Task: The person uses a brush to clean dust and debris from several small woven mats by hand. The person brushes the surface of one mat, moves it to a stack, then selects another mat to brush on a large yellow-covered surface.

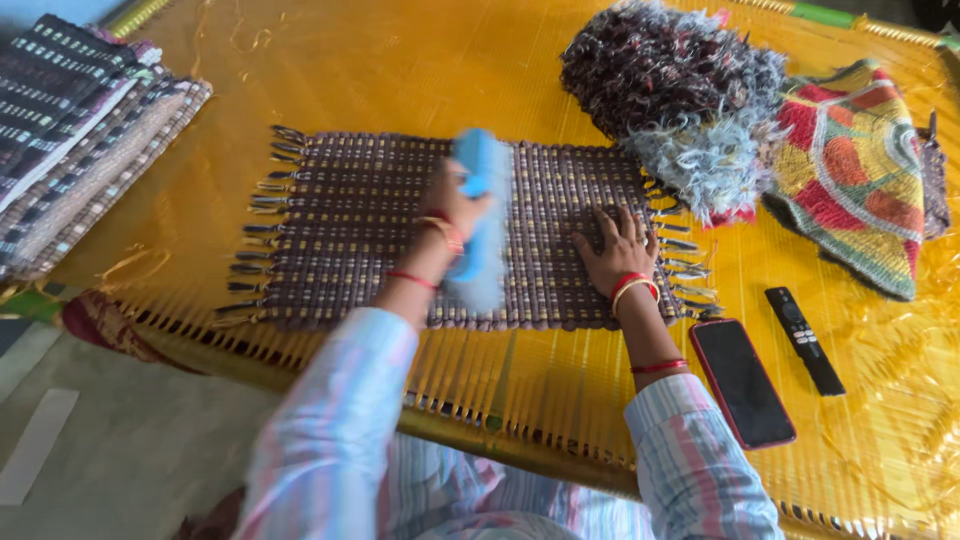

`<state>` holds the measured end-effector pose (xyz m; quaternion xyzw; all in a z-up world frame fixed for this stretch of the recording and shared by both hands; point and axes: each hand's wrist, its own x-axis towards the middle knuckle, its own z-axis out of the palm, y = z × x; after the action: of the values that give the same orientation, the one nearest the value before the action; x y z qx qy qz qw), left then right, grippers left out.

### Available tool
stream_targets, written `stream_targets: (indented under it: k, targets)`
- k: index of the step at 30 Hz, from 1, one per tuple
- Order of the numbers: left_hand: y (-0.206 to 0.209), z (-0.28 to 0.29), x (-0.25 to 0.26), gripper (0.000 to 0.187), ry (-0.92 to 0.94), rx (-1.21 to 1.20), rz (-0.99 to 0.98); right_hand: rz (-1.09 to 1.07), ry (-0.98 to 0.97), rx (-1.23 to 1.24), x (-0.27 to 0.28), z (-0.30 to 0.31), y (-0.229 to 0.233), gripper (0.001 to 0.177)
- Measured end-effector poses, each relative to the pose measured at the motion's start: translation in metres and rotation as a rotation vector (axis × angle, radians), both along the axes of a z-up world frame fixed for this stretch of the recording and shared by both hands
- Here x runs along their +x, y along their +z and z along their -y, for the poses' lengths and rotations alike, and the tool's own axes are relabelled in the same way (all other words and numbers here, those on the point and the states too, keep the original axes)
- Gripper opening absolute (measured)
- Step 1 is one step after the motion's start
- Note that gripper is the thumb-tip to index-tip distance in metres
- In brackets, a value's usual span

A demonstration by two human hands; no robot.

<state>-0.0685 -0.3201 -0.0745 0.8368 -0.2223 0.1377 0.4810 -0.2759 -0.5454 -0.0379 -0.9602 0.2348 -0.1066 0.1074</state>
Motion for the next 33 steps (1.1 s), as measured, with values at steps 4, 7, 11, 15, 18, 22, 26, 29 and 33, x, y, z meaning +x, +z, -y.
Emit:
stream_targets:
  k: [4,7,11,15,18,22,26,29,33]
  targets:
    - [0.012,-0.138,0.038,0.061,0.2,0.108,0.107,0.005,-0.004,0.001,0.001,-0.001,0.005,0.073]
    - [0.048,-0.229,0.039,0.059,0.362,0.343,0.008,-0.013,-0.004,0.005,-0.001,-0.002,0.005,0.073]
    - [0.074,-0.251,0.031,0.061,0.344,0.209,0.064,-0.022,-0.017,0.02,0.001,-0.003,0.006,0.074]
    - [0.045,-0.143,0.044,0.057,0.087,-0.017,0.25,-0.01,-0.021,0.018,0.002,-0.005,0.007,0.073]
    - [0.031,-0.006,0.009,0.051,-0.111,-0.146,0.097,-0.011,-0.016,0.011,-0.001,-0.005,0.008,0.072]
    - [0.024,0.066,-0.044,0.054,-0.177,-0.054,0.029,0.011,-0.014,-0.014,-0.001,-0.004,0.004,0.073]
    - [0.004,0.022,-0.02,0.061,-0.144,-0.053,0.068,0.021,-0.005,-0.01,0.001,0.001,0.0,0.075]
    - [-0.001,-0.074,0.01,0.058,0.049,0.032,0.076,0.011,-0.007,0.002,0.001,0.002,0.0,0.074]
    - [0.037,-0.218,0.036,0.061,0.313,0.299,0.03,-0.021,-0.015,0.001,0.001,-0.002,0.004,0.074]
